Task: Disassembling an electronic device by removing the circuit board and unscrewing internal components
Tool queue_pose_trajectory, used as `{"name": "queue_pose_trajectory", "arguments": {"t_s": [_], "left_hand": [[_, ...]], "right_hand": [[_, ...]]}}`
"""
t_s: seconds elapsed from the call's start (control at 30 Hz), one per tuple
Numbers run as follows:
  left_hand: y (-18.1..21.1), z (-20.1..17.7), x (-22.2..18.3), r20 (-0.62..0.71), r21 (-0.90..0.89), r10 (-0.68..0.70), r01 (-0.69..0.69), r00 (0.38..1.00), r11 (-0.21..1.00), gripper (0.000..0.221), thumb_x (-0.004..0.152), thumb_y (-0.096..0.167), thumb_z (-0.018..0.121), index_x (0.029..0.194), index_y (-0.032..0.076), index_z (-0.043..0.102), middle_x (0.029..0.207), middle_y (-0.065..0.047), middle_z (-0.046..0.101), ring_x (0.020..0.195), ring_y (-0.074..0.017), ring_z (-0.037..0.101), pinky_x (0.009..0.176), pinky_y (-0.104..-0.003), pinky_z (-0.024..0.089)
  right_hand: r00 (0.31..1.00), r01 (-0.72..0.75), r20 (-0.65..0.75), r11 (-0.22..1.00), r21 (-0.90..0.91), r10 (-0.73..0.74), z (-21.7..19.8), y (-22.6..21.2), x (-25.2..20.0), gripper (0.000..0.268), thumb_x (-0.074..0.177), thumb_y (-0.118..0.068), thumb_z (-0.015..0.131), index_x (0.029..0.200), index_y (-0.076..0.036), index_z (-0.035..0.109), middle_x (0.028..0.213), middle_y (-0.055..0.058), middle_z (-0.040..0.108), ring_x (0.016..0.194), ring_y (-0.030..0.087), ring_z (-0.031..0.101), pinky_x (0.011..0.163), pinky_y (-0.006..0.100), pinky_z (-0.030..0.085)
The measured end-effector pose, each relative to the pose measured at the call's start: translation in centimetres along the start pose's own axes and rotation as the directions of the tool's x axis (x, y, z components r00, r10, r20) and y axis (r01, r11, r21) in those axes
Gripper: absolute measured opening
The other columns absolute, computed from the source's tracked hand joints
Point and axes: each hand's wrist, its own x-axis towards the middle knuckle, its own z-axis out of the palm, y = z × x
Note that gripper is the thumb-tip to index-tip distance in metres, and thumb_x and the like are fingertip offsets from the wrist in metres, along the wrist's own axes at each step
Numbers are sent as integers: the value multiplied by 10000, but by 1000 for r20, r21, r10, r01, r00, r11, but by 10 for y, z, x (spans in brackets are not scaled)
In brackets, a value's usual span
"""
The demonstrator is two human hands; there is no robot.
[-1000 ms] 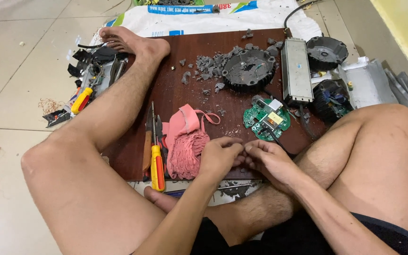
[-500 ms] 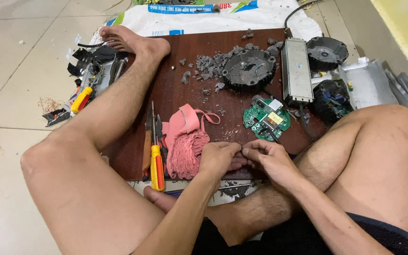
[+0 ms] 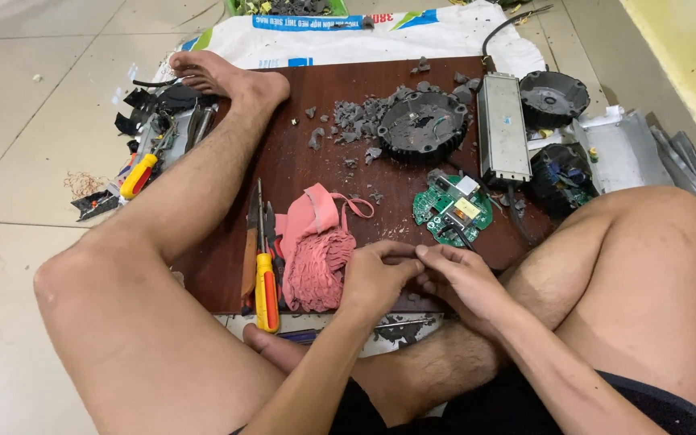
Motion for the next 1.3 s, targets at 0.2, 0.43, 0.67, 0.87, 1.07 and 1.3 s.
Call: {"name": "queue_pose_trajectory", "arguments": {"t_s": [0.2,0.43,0.67,0.87,1.07,1.3], "left_hand": [[10,-3,-10,-47,-34,9,-11,999,999,275,803,233,804,1072,257,858,953,-8,837,898,-132,799,784,-290,623],[10,3,-9,-61,-137,-22,14,998,990,273,825,192,791,1090,212,855,873,-35,825,780,-89,774,737,-240,617],[4,1,-4,-69,-189,3,-16,998,982,270,846,133,756,1092,189,853,898,-75,826,779,-112,774,704,-248,626],[6,-1,-5,-70,-333,5,-28,998,942,283,836,36,757,1101,83,844,962,-184,798,806,-161,749,719,-247,638],[-3,1,-1,-69,-262,-21,2,997,965,271,837,106,782,1097,136,854,898,-118,809,752,-123,750,704,-251,630],[-1,2,-4,-45,-236,-55,43,997,971,261,859,193,789,1111,178,853,821,-53,784,711,-75,719,680,-214,605]], "right_hand": [[999,39,8,999,24,-39,-8,12,7,153,1001,-167,734,1013,-15,737,873,59,671,834,182,665,838,325,556],[995,101,-19,989,104,-99,-14,19,15,152,1037,-166,687,1010,-26,740,852,49,690,795,163,691,809,311,578],[997,71,2,990,118,-72,-6,3,1,164,1002,-107,691,1082,32,725,922,100,702,890,222,709,910,393,586],[995,100,15,991,91,-102,-4,3,0,237,940,-76,762,1126,71,751,954,161,727,930,264,709,957,447,587],[990,141,24,989,31,-142,-9,13,7,197,976,-52,712,1112,89,739,908,184,736,849,259,738,875,413,625],[988,143,47,989,25,-144,-9,15,12,171,1026,-85,650,1106,46,727,911,123,713,843,230,738,853,400,638]]}}
